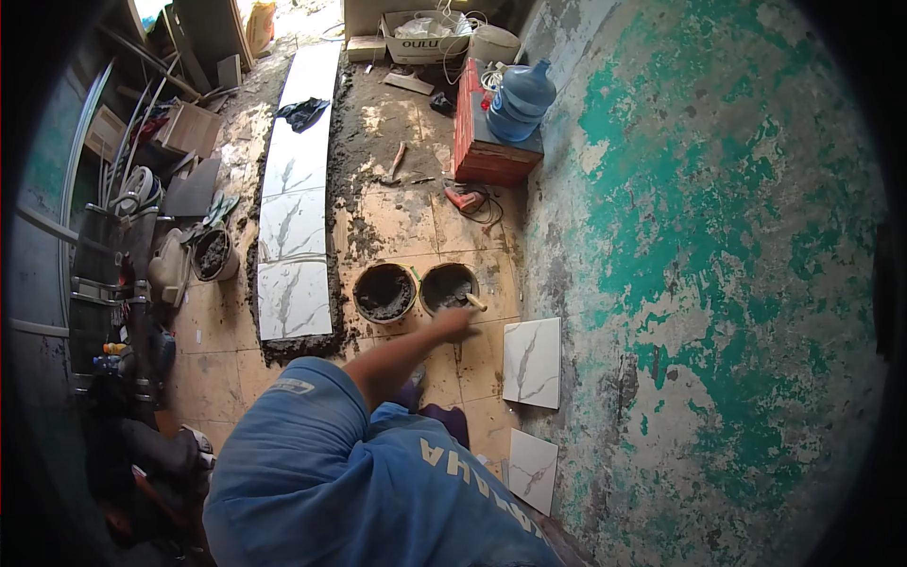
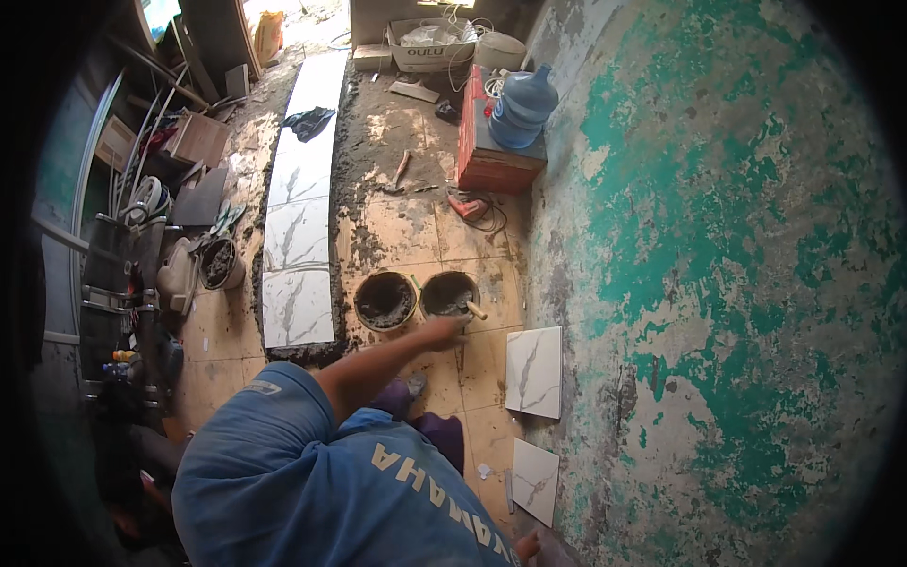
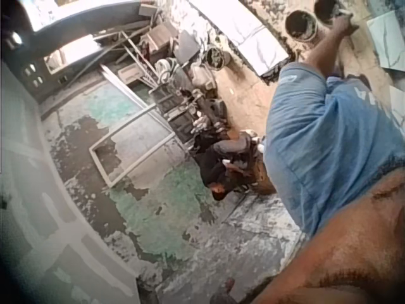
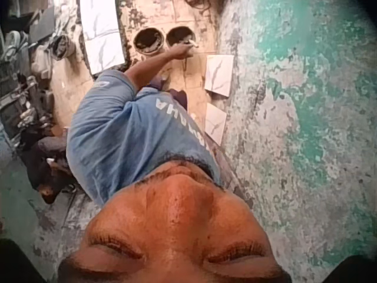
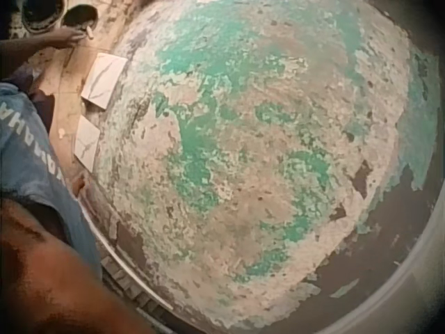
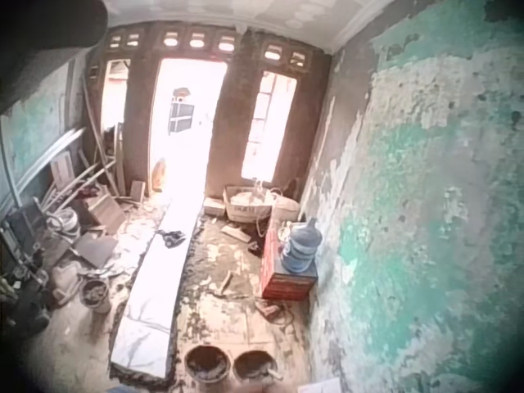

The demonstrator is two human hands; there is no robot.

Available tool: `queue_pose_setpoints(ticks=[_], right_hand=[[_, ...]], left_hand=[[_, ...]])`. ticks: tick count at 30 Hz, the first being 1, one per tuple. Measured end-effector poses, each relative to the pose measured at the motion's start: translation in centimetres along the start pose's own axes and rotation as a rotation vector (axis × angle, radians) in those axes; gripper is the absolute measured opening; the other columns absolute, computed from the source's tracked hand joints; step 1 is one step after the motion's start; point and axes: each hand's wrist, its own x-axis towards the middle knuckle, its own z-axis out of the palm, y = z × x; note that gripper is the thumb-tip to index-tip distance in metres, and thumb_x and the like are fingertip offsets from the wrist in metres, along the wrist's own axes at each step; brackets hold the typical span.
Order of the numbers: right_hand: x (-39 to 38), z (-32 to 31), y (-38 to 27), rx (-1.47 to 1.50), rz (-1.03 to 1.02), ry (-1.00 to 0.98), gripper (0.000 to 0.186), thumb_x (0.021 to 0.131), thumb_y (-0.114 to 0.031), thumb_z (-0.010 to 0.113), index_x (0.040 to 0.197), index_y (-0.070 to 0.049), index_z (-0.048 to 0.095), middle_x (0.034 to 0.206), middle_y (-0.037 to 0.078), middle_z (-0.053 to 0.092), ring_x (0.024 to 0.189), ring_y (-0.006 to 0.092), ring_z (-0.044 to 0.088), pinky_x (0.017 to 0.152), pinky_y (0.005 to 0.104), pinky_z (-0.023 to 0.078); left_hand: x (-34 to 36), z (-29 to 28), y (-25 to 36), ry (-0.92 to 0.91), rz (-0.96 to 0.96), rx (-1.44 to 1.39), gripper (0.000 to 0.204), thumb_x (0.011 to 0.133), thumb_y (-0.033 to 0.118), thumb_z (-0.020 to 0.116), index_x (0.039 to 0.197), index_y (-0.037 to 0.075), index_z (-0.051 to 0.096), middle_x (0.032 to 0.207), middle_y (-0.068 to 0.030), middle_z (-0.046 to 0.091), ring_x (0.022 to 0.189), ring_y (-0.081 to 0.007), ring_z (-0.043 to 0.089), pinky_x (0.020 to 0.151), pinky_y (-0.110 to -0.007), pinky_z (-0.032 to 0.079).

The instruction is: The person installs a floor tile by placing it onto a wet mortar bed by hand, tapping it with a rubber mallet, and pressing it into place.

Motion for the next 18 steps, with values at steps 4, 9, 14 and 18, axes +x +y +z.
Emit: queue_pose_setpoints(ticks=[4,9,14,18], right_hand=[[4.8,4.4,-1.3,0.298,0.04,-0.301,0.037,0.093,-0.031,0.062,0.096,0.006,0.062,0.079,0.013,0.064,0.061,0.0237,0.06,0.056,0.0348,0.051],[8.4,6.0,-12.1,0.586,0.016,-0.723,0.033,0.092,-0.026,0.063,0.091,0.006,0.063,0.074,0.012,0.064,0.059,0.0233,0.06,0.056,0.035,0.052],[19.1,-3.0,-33.4,0.601,-0.215,-0.764,0.025,0.085,-0.019,0.067,0.081,0.006,0.066,0.071,0.013,0.065,0.059,0.0206,0.06,0.054,0.0372,0.048],[30.0,-5.9,-43.7,0.437,-0.554,-0.625,0.021,0.088,-0.014,0.065,0.092,0.006,0.065,0.083,0.012,0.066,0.066,0.0179,0.06,0.055,0.0361,0.048]], left_hand=[[1.6,2.2,8.0,-0.128,0.31,0.063,0.067,0.087,0.045,0.064,0.142,0.011,0.046,0.112,-0.0259,0.064,0.104,-0.0433,0.061,0.09,-0.05,0.048],[-0.8,4.0,2.0,-0.105,0.024,0.009,0.062,0.084,0.041,0.067,0.134,0.007,0.055,0.113,-0.0247,0.065,0.109,-0.042,0.06,0.096,-0.047,0.046],[-6.3,1.8,-9.1,0.076,-0.592,0.009,0.058,0.081,0.044,0.07,0.121,0.004,0.064,0.119,-0.0244,0.063,0.112,-0.0395,0.06,0.094,-0.045,0.048],[-13.1,1.2,-12.1,0.388,-0.927,-0.114,0.058,0.081,0.045,0.07,0.118,0.0,0.064,0.112,-0.0232,0.065,0.107,-0.0386,0.062,0.091,-0.043,0.05]])
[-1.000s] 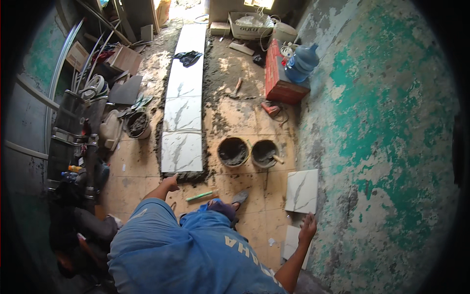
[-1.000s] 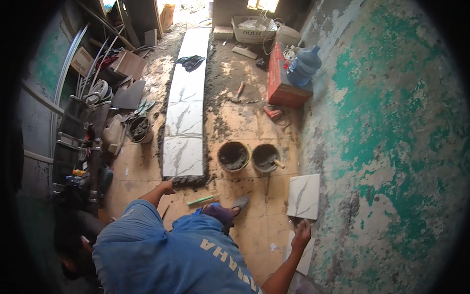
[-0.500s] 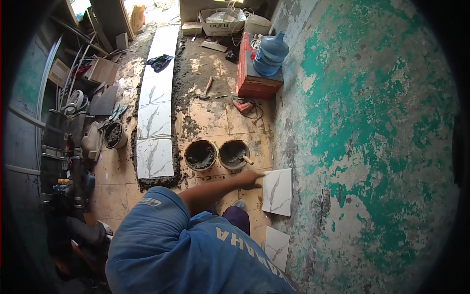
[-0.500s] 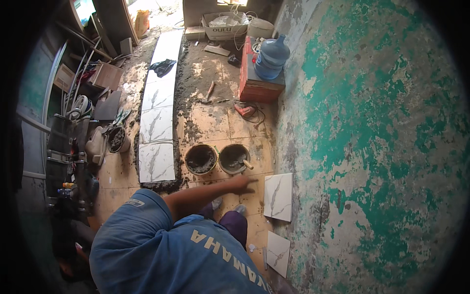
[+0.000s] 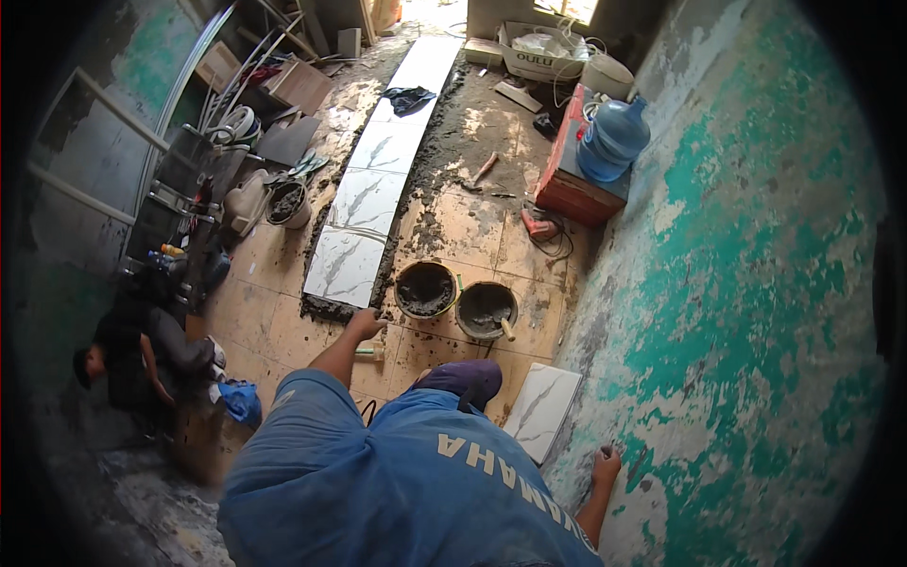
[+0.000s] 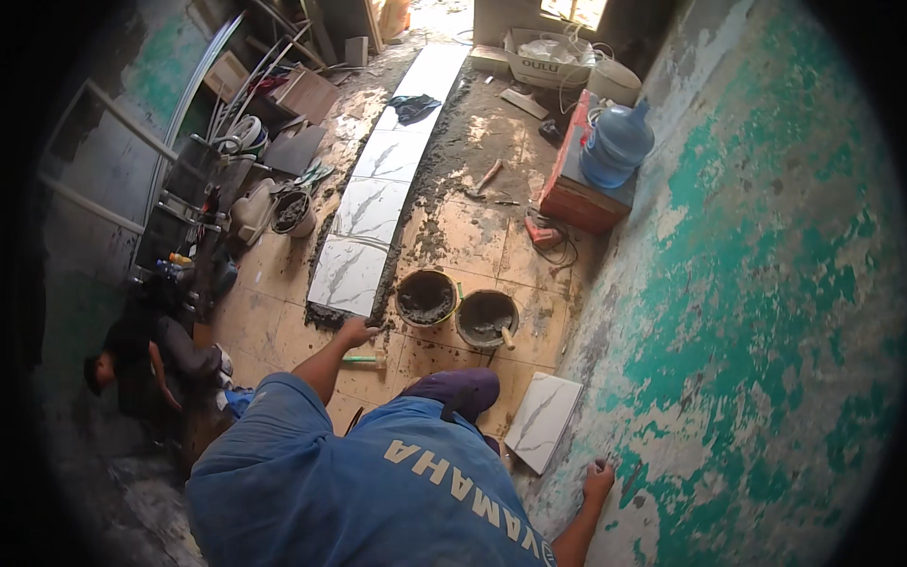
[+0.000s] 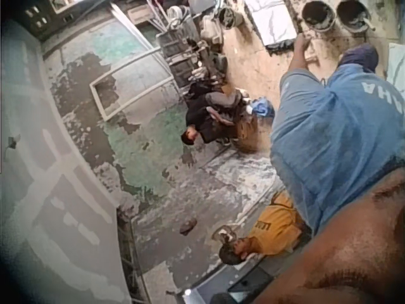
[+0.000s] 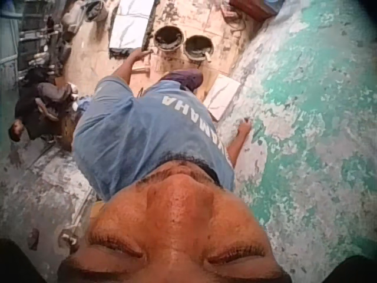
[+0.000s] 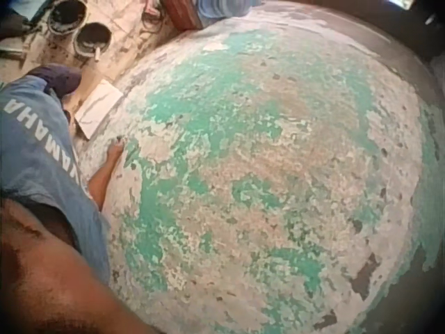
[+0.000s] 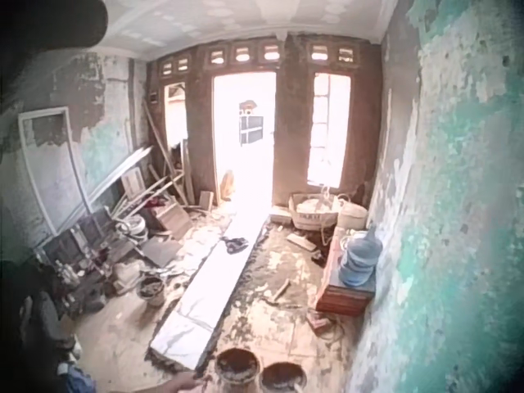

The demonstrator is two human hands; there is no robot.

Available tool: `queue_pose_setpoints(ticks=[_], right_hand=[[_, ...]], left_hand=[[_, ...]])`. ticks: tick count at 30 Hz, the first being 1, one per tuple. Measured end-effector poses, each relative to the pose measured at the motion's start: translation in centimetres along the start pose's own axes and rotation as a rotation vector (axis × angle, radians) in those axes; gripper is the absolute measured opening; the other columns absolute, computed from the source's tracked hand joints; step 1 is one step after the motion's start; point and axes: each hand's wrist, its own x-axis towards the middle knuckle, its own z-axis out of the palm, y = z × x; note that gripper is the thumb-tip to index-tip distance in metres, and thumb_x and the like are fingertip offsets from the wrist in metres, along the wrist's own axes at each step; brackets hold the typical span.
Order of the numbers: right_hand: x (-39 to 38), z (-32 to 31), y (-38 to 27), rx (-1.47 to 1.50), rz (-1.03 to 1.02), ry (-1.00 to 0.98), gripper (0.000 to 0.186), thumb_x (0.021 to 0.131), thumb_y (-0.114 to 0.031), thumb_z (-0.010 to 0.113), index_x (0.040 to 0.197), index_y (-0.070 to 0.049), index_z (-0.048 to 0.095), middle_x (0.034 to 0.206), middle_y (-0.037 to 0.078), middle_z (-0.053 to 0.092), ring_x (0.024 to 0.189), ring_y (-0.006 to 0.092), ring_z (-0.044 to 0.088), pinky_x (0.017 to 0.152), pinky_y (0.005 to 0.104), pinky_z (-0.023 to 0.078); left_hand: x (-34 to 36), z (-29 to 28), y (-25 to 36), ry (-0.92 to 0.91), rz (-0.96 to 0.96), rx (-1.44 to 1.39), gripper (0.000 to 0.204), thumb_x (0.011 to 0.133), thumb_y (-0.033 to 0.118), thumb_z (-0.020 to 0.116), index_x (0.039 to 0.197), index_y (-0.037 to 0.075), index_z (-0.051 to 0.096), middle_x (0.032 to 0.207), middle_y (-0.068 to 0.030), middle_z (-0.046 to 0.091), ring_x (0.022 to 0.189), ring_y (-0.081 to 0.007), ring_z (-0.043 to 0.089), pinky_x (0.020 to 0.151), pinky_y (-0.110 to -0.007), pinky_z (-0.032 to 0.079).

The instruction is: The person installs a floor tile by placing it onto a wet mortar bed by hand, tapping it with a rubber mallet, and pressing it into place.

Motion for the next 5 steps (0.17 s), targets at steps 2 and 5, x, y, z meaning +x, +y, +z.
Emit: queue_pose_setpoints(ticks=[2,5], right_hand=[[4.8,-0.8,-2.4,0.229,-0.325,0.087,0.038,0.088,-0.013,0.067,0.123,-0.001,0.06,0.095,0.011,0.066,0.076,0.0204,0.061,0.062,0.0361,0.05],[12.1,-0.1,-5.2,0.348,-0.188,-0.078,0.06,0.088,-0.016,0.068,0.144,-0.014,0.046,0.107,0.015,0.066,0.088,0.0316,0.064,0.077,0.0391,0.052]], left_hand=[[0.3,-0.4,-0.3,-0.017,-0.053,-0.041,0.063,0.081,0.047,0.071,0.12,-0.002,0.063,0.123,-0.025,0.061,0.115,-0.0381,0.059,0.096,-0.043,0.048],[-0.6,1.1,0.2,-0.038,-0.201,-0.031,0.07,0.083,0.048,0.069,0.138,0.009,0.053,0.136,-0.0253,0.053,0.13,-0.0356,0.048,0.111,-0.038,0.036]])
